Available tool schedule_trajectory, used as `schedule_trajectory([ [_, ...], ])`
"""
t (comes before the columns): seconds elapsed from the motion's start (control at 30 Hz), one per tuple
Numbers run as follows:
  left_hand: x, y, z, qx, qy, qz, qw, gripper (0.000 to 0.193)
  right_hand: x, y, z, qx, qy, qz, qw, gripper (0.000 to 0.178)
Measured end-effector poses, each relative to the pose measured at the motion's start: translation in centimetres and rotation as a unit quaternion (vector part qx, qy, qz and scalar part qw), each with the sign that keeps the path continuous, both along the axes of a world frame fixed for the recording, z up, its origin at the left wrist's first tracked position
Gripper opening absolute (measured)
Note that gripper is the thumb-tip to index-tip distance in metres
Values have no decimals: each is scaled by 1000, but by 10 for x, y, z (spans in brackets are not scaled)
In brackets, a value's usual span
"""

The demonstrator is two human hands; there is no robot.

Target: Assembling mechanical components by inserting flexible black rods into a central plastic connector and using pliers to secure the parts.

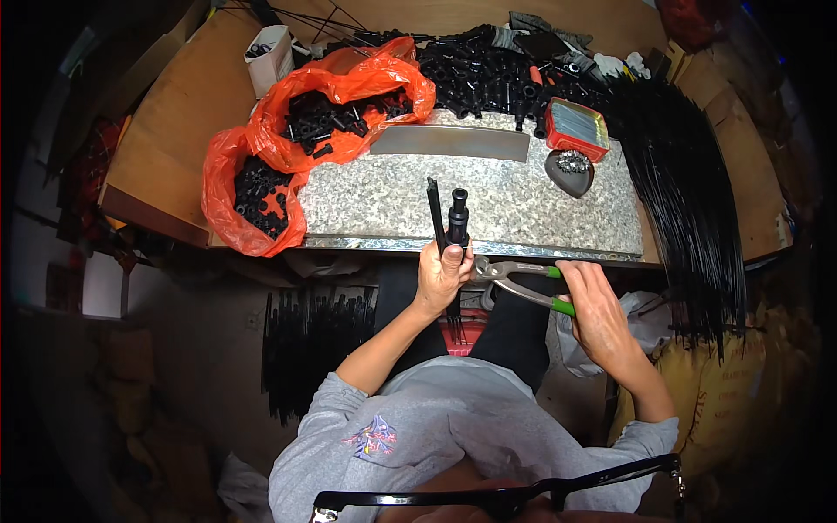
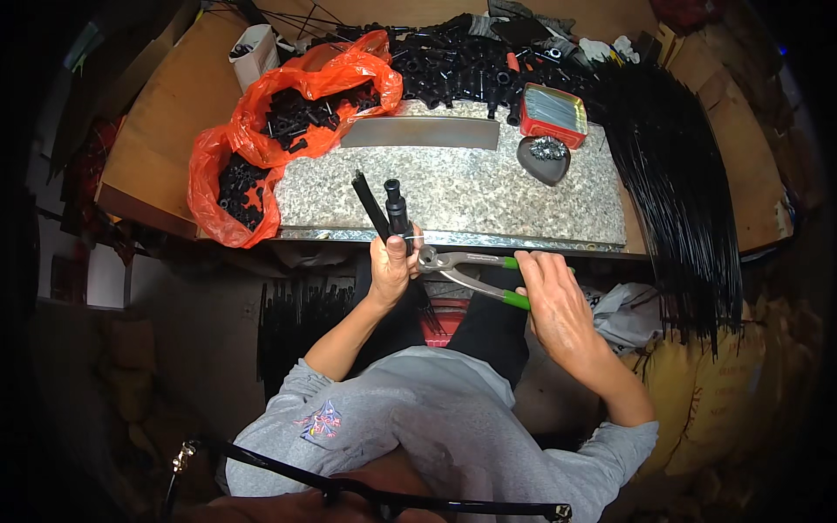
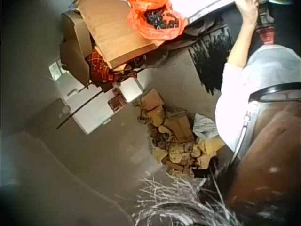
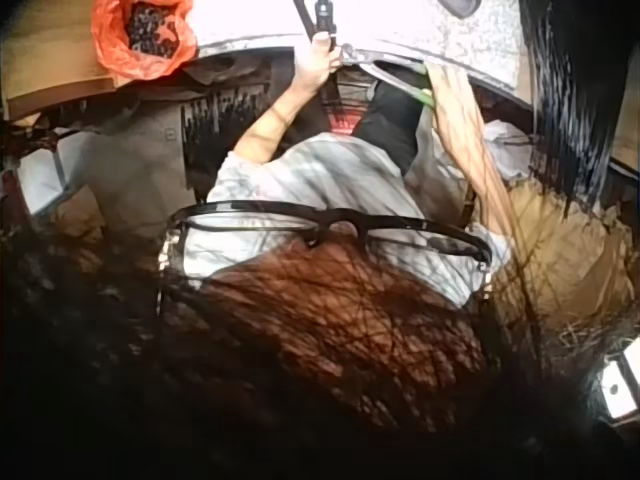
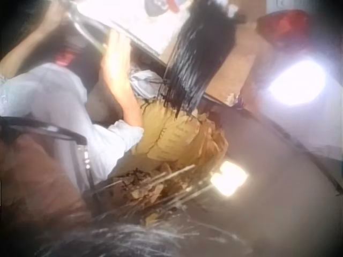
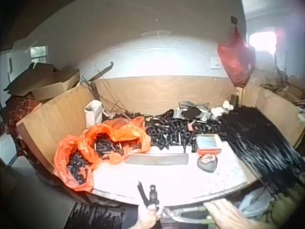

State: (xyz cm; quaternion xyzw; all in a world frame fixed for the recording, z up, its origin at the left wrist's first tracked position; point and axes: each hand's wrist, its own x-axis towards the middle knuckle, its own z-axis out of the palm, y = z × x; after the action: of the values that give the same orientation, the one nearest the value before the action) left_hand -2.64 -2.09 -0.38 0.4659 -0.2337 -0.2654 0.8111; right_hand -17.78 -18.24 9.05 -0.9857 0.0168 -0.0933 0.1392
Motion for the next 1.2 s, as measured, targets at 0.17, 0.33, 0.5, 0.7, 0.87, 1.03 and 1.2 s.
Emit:
schedule_trajectory([
  [0.17,-7,-3,4,30,-29,40,998,58,3,0,8,-9,11,-8,1000,43],
  [0.33,-8,-3,4,14,-27,35,999,57,6,-2,11,-25,1,-12,1000,42],
  [0.5,-7,-1,3,1,-22,30,999,54,5,-4,15,-74,0,-24,997,20],
  [0.7,-5,1,2,-14,-11,7,1000,50,6,-8,30,5,66,25,997,31],
  [0.87,6,2,-1,1,10,-18,1000,48,-3,8,24,104,105,19,989,46],
  [1.03,18,5,4,26,-48,14,998,44,1,20,31,-225,-36,16,974,64],
  [1.2,30,7,-2,-63,61,-105,991,41,-5,18,27,-23,79,39,996,41],
])
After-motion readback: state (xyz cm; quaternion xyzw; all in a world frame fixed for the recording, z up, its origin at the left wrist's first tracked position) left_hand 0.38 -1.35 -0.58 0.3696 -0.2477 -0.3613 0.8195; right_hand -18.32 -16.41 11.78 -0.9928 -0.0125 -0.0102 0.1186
